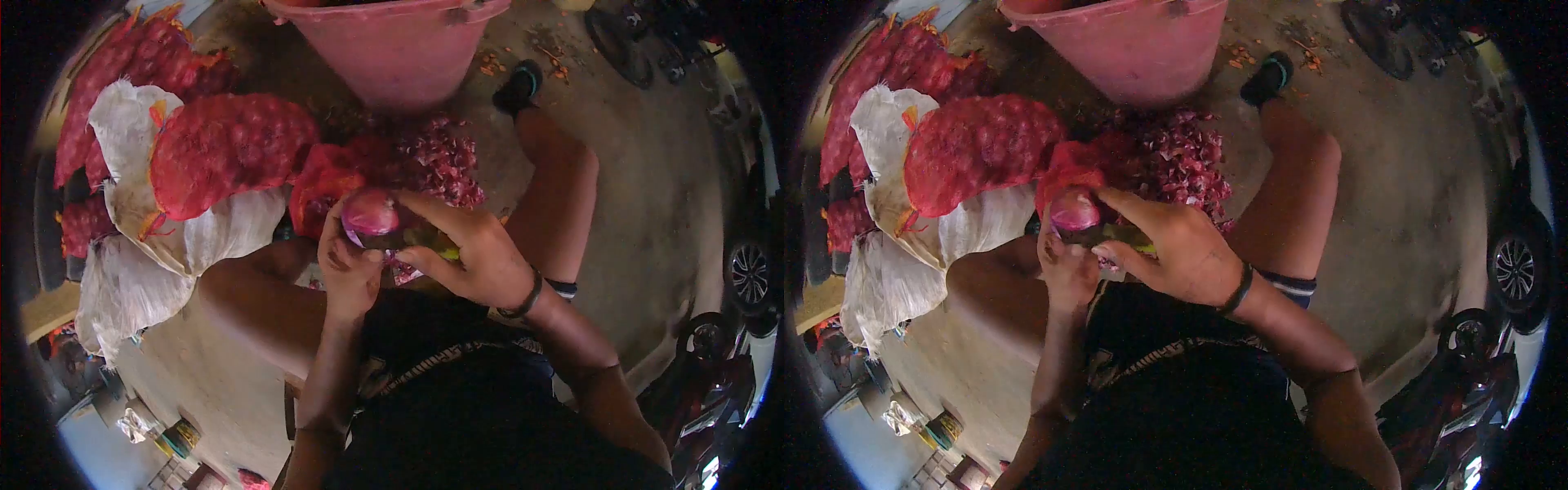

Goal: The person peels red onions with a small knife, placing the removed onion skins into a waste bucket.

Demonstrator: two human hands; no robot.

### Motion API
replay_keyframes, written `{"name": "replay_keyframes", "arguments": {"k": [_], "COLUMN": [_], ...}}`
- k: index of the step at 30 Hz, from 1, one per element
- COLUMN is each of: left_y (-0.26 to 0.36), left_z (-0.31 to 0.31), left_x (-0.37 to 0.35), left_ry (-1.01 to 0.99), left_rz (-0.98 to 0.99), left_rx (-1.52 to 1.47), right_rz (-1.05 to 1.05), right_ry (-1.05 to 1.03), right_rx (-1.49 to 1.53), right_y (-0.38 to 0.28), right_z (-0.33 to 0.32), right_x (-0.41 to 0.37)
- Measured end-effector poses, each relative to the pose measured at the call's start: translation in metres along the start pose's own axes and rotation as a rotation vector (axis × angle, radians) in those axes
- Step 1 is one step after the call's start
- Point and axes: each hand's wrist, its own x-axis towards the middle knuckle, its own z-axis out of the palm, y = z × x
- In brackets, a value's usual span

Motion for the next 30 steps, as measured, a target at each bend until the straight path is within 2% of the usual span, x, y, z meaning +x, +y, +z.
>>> {"name": "replay_keyframes", "arguments": {"k": [2, 8, 11, 14, 17, 20, 23, 27, 30], "left_y": [0.006, 0.002, 0.009, 0.007, 0.005, -0.003, 0.004, 0.003, 0.003], "left_z": [-0.003, -0.021, -0.002, -0.003, -0.008, -0.021, -0.025, -0.030, -0.033], "left_x": [-0.002, -0.003, -0.002, 0.003, -0.001, -0.007, -0.004, -0.001, -0.004], "left_ry": [-0.014, -0.122, -0.029, -0.090, -0.101, -0.054, -0.137, -0.149, -0.118], "left_rz": [-0.113, -0.232, -0.189, -0.110, -0.137, -0.224, -0.345, -0.376, -0.423], "left_rx": [-0.213, -0.426, -0.365, -0.209, -0.240, -0.474, -0.675, -0.658, -0.695], "right_rz": [-0.031, 0.006, -0.001, -0.002, -0.004, -0.004, -0.058, -0.149, -0.138], "right_ry": [0.002, -0.053, -0.033, -0.007, -0.002, -0.048, -0.070, -0.094, -0.216], "right_rx": [0.034, 0.106, 0.039, 0.016, 0.053, 0.017, -0.032, -0.100, -0.184], "right_y": [0.001, -0.001, -0.001, 0.003, 0.004, 0.002, 0.005, 0.008, 0.007], "right_z": [0.000, -0.002, -0.004, 0.000, 0.002, -0.003, -0.009, -0.019, -0.033], "right_x": [0.000, -0.002, -0.002, -0.004, -0.004, -0.003, -0.005, -0.004, 0.000]}}
